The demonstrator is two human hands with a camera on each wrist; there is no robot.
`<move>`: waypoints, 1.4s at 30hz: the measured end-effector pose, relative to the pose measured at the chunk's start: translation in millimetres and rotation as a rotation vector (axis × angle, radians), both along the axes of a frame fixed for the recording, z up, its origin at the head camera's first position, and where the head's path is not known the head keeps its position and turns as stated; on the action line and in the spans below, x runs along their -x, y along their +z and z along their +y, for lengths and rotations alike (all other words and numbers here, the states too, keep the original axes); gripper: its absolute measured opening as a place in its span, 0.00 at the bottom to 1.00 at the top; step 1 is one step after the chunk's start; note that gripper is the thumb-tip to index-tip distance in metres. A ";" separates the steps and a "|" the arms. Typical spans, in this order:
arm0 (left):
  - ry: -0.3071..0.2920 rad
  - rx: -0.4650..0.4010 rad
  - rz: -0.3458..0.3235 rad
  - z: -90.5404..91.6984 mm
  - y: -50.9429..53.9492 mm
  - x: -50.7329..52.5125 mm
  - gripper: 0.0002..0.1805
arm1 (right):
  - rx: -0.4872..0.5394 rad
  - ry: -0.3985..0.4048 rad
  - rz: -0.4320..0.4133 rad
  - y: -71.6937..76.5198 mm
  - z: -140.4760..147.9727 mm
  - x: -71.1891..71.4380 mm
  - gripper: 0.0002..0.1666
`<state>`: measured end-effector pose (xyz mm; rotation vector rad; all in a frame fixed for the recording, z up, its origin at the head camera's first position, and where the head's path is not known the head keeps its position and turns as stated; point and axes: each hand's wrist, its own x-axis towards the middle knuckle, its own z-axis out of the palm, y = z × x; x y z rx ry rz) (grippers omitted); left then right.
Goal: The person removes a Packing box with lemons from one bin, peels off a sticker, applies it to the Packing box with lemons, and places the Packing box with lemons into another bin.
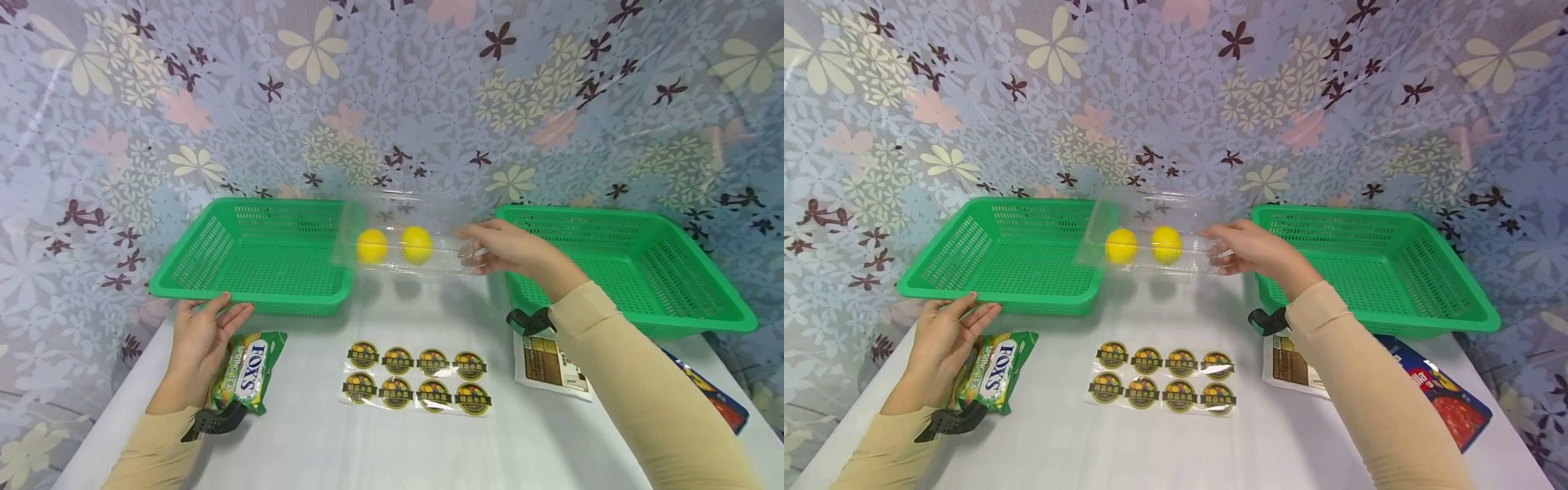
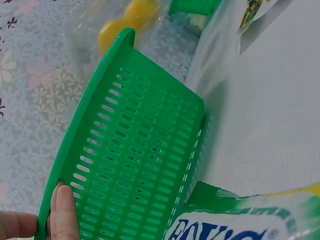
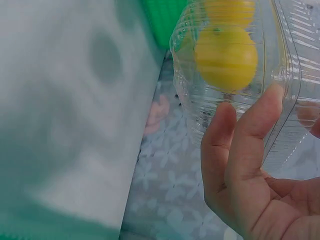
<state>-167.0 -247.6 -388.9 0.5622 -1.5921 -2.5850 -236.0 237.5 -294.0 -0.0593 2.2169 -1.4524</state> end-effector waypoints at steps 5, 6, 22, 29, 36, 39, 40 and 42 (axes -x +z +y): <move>0.002 -0.002 0.000 0.2 0.7 -0.3 0.20 | -0.035 0.005 0.004 -2.0 14.6 -6.5 0.40; 0.002 -0.004 0.000 0.2 0.9 -0.4 0.21 | -0.041 0.004 0.002 -2.4 16.2 -7.7 0.40; 0.002 -0.022 -0.014 1.1 3.1 -0.5 0.25 | -0.152 0.043 0.025 -12.4 20.5 -19.3 0.38; -0.009 -0.033 -0.037 -0.1 1.9 -0.8 0.31 | -0.233 0.046 0.043 -12.5 10.4 -23.2 0.39; -0.010 -0.049 -0.014 -1.2 2.0 -2.2 0.31 | -0.283 0.066 0.058 -21.2 -0.9 -20.8 0.39; -0.005 -0.049 -0.004 -1.2 0.5 -2.7 0.28 | -0.272 0.035 0.061 -30.0 -6.2 -20.8 0.37; -0.009 -0.048 -0.002 -1.0 0.4 -3.1 0.28 | -0.261 0.018 0.063 -33.2 -8.5 -21.4 0.36; -0.010 -0.054 0.000 -1.0 0.2 -3.7 0.29 | -0.246 -0.021 0.076 -41.0 -12.5 -22.5 0.36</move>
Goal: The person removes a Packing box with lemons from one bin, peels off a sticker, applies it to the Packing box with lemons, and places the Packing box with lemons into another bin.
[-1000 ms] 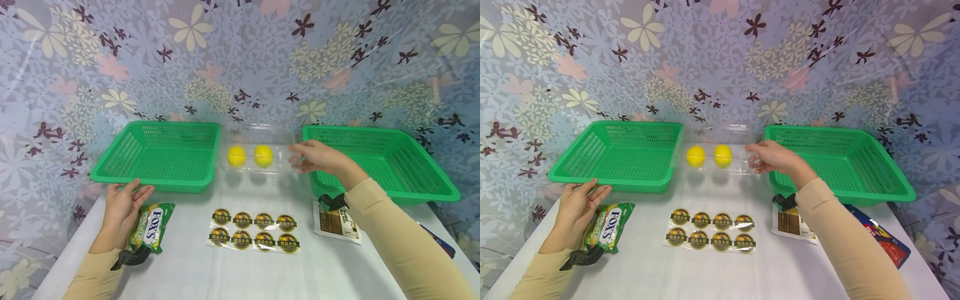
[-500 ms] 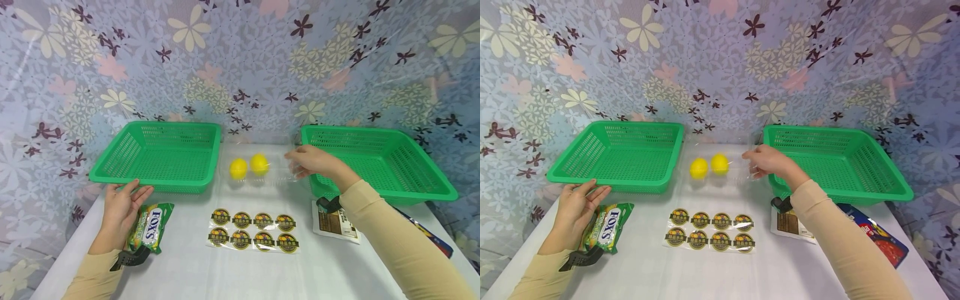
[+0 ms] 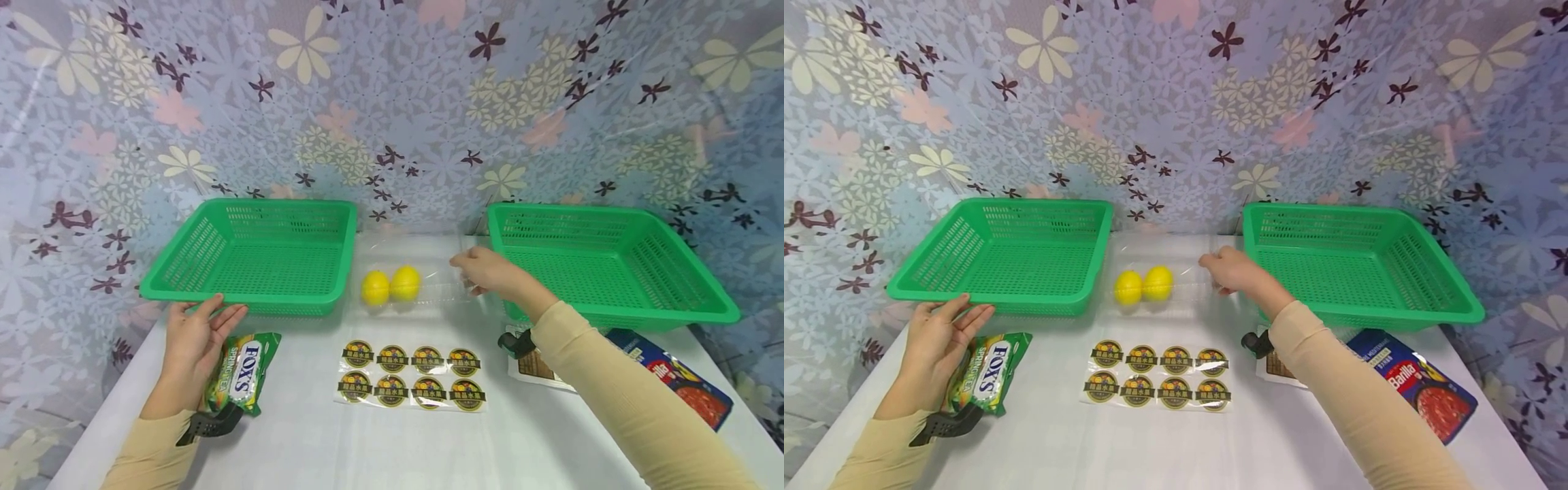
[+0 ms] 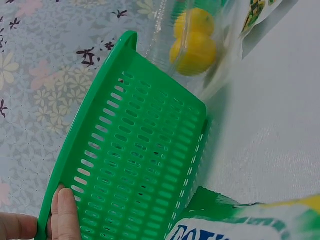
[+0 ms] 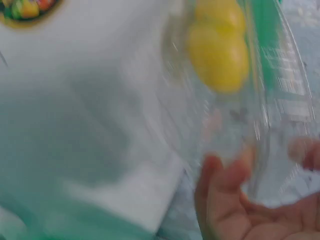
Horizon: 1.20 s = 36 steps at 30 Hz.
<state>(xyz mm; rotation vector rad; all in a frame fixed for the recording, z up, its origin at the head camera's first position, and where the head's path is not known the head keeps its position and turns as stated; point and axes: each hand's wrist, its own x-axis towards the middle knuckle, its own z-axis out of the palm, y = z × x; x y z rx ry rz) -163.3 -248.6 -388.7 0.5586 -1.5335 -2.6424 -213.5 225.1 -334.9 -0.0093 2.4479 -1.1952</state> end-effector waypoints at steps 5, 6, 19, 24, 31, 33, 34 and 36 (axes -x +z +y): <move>0.013 -0.031 -0.007 -0.8 0.9 -1.9 0.32 | 0.053 -0.128 0.043 -22.6 -10.1 -5.1 0.35; 0.019 -0.033 -0.008 -0.9 0.8 -2.3 0.31 | 0.066 -0.163 0.048 -27.2 -12.0 -6.2 0.36; 0.032 -0.039 0.035 0.7 -1.4 -2.3 0.23 | 0.353 -0.412 0.097 -64.3 -17.1 -17.3 0.38; 0.034 -0.038 0.029 1.9 -1.3 -0.5 0.22 | 0.394 -0.457 0.122 -67.5 -15.3 -19.1 0.39; 0.029 -0.024 0.039 2.9 -1.8 0.2 0.24 | 0.403 -0.487 0.137 -69.8 -13.9 -18.3 0.40; 0.029 -0.019 0.045 3.1 -2.2 0.1 0.24 | 0.397 -0.490 0.137 -70.6 -13.8 -17.4 0.41; 0.028 -0.015 0.047 3.2 -2.5 0.1 0.24 | 0.396 -0.491 0.137 -71.1 -13.7 -17.0 0.42; 0.028 -0.013 0.050 3.5 -2.8 0.1 0.23 | 0.391 -0.493 0.139 -72.0 -13.3 -16.3 0.43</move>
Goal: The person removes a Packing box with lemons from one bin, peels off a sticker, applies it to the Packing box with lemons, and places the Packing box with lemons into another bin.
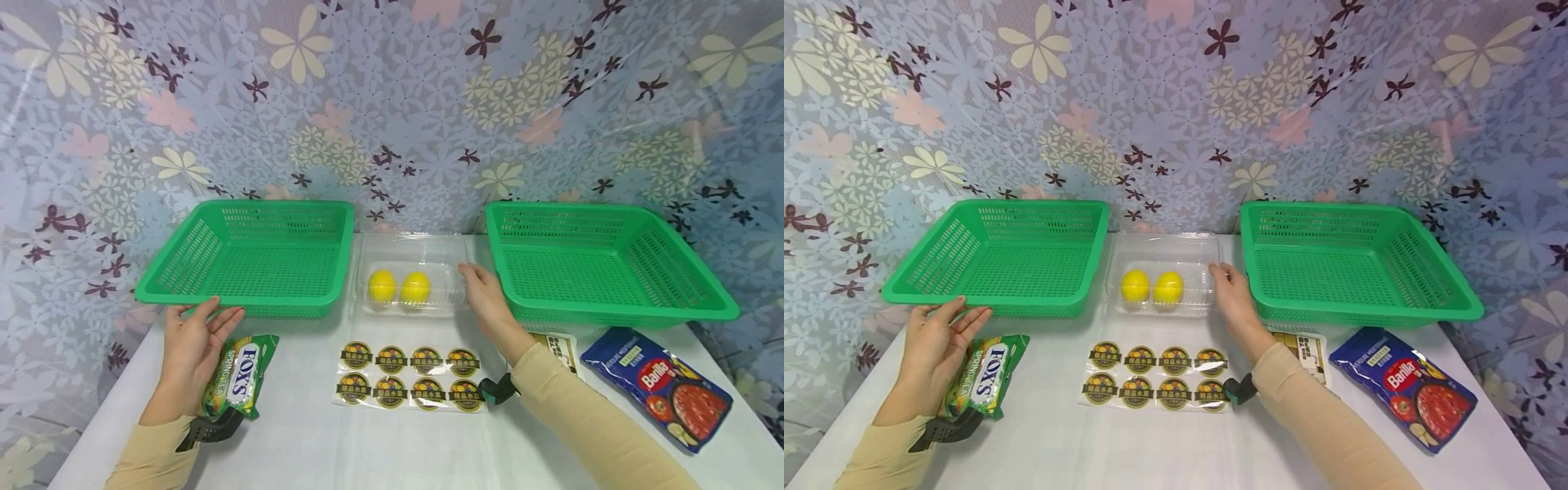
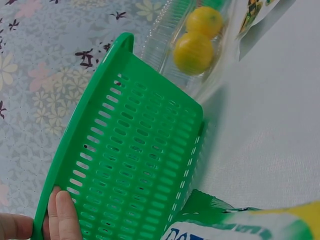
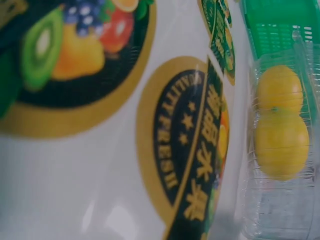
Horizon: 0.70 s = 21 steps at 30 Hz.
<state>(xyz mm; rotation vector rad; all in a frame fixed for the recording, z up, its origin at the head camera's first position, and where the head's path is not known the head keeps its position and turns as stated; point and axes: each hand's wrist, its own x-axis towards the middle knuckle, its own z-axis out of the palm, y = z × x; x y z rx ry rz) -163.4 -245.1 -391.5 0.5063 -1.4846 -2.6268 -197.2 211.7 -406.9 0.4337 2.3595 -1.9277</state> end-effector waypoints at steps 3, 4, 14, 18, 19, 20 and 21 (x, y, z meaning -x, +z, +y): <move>0.002 0.006 0.002 0.3 0.0 -0.1 0.23 | -0.004 -0.001 0.003 -1.6 0.3 1.2 0.43; 0.003 0.006 0.002 0.5 0.2 -0.1 0.23 | -0.009 0.000 0.003 -2.0 0.5 1.5 0.44; 0.017 0.009 -0.006 2.1 1.8 0.1 0.22 | -0.073 0.007 -0.001 -1.6 2.6 4.1 0.43; 0.011 0.025 0.001 2.5 0.7 -0.6 0.21 | -0.084 0.012 0.001 -1.2 2.5 4.1 0.43; 0.005 0.029 0.004 2.4 0.8 -1.0 0.21 | -0.085 0.012 -0.001 -1.0 2.3 4.0 0.43; -0.002 0.034 0.004 2.2 0.9 -1.5 0.21 | -0.086 0.011 -0.004 -0.6 2.1 4.0 0.44; -0.010 0.036 0.004 1.9 1.1 -2.1 0.21 | -0.088 0.009 -0.006 -0.3 2.0 4.1 0.44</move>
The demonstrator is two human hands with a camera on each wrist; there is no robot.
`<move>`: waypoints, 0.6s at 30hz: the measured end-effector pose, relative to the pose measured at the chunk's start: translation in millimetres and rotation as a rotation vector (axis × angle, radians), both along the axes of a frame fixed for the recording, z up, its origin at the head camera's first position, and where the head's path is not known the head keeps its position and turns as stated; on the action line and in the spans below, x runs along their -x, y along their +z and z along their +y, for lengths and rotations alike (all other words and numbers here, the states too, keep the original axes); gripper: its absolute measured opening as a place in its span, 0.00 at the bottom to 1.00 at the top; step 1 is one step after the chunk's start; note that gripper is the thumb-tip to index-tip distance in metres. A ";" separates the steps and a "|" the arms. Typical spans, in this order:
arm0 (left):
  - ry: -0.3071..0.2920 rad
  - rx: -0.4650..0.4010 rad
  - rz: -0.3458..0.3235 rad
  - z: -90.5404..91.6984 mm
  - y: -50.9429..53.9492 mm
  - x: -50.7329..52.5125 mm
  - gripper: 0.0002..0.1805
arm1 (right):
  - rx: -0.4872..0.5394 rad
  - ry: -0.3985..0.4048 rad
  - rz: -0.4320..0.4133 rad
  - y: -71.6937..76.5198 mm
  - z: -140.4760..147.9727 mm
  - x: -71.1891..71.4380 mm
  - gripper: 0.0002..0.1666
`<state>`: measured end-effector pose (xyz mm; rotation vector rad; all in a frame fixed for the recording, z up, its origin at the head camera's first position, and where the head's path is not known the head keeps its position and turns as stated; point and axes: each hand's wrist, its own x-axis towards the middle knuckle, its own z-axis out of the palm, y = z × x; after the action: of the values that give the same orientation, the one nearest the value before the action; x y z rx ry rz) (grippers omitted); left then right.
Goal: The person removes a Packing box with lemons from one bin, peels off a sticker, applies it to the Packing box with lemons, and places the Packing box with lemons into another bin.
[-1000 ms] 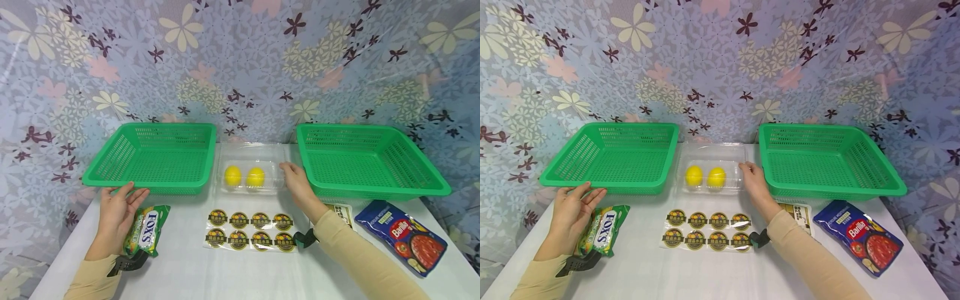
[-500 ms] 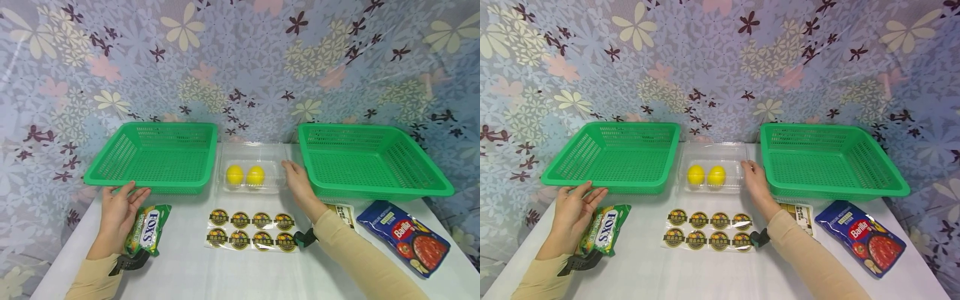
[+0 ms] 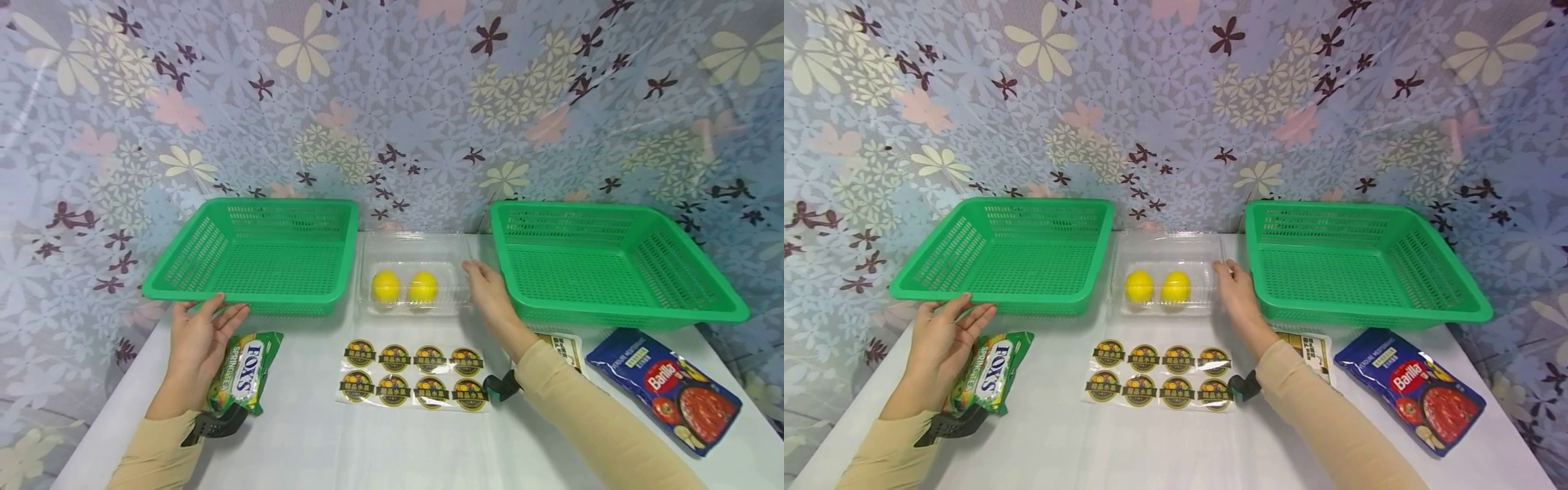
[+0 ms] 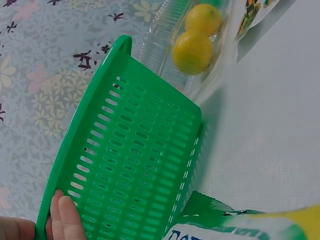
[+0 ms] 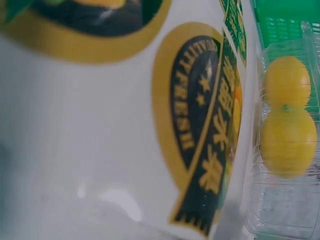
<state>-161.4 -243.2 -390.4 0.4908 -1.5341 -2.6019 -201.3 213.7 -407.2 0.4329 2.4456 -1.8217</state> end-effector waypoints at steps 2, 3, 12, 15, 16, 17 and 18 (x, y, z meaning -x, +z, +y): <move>-0.019 0.002 -0.002 -1.0 0.8 -1.6 0.21 | -0.006 -0.006 -0.003 0.6 -0.2 0.0 0.45; -0.034 -0.004 0.000 -1.9 1.4 -2.6 0.21 | -0.011 -0.009 -0.002 1.0 -0.2 -0.1 0.46; -0.276 0.168 -0.005 -3.7 1.9 -16.5 0.21 | -0.292 0.050 0.160 -3.2 0.9 -0.8 0.48; -0.365 0.289 -0.020 1.7 0.2 -22.8 0.25 | -0.417 0.108 0.240 -4.5 -0.4 -4.2 0.48; -0.392 0.324 -0.019 4.5 -0.2 -25.0 0.27 | -0.447 0.131 0.262 -4.2 -1.5 -5.9 0.48; -0.420 0.361 -0.020 7.9 -0.4 -27.0 0.29 | -0.470 0.154 0.282 -4.0 -2.5 -7.5 0.48; -0.445 0.397 -0.021 11.8 -0.6 -29.0 0.30 | -0.492 0.176 0.300 -3.1 -3.9 -9.4 0.48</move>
<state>-132.4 -231.4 -391.0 0.1500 -2.3199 -2.4596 -191.8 209.8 -410.2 -0.0469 3.0206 -1.2850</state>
